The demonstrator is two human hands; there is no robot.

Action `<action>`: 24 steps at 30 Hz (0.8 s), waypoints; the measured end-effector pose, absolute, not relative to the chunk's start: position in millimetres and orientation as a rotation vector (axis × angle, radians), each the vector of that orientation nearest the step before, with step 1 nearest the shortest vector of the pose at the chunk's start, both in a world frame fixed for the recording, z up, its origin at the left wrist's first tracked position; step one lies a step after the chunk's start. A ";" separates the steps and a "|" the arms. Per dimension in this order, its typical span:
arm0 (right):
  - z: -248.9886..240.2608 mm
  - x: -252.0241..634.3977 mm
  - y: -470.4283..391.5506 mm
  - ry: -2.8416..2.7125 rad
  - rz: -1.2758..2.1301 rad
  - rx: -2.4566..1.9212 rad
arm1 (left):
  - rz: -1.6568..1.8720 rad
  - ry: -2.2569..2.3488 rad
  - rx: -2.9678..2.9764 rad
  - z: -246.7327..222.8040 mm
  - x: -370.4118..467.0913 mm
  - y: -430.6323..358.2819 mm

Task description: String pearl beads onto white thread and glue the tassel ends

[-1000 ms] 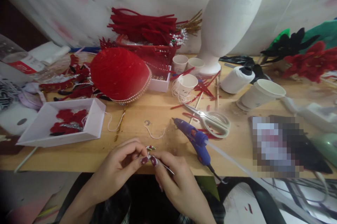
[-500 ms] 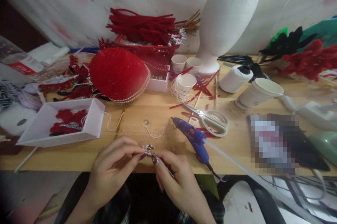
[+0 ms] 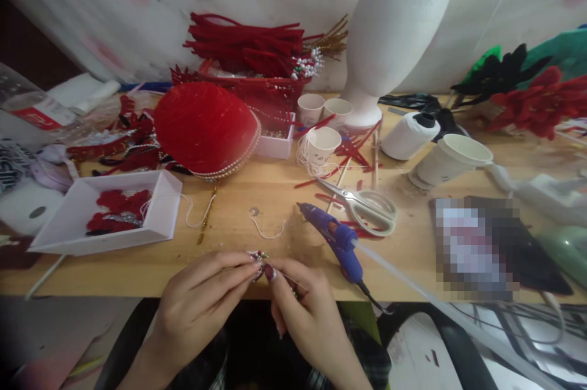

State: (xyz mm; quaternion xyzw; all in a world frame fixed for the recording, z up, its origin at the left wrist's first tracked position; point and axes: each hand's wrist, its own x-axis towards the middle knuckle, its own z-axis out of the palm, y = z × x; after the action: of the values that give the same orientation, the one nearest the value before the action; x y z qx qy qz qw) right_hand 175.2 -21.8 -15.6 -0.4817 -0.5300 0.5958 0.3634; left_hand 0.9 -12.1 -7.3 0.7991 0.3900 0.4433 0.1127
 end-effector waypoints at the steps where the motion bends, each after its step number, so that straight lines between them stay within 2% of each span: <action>1: -15.0 174.1 -21.4 -1.346 1.539 -1.252 | 1.316 1.152 2.340 -8.4 2.3 -12.5; 8: -12.6 171.6 -19.3 -1.383 1.503 -1.307 | 1.365 1.266 2.379 -18.6 10.0 -15.1; 24: -11.2 174.3 -20.7 -1.411 1.551 -1.282 | 1.099 1.317 2.101 -7.9 3.4 -11.2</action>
State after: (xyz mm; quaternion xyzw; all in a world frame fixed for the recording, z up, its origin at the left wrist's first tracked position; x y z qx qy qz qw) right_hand 174.3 -20.7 -11.2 -0.4916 -0.5408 0.5945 0.3353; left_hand 3.4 -11.2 -7.9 0.7568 0.4746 0.3959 0.2130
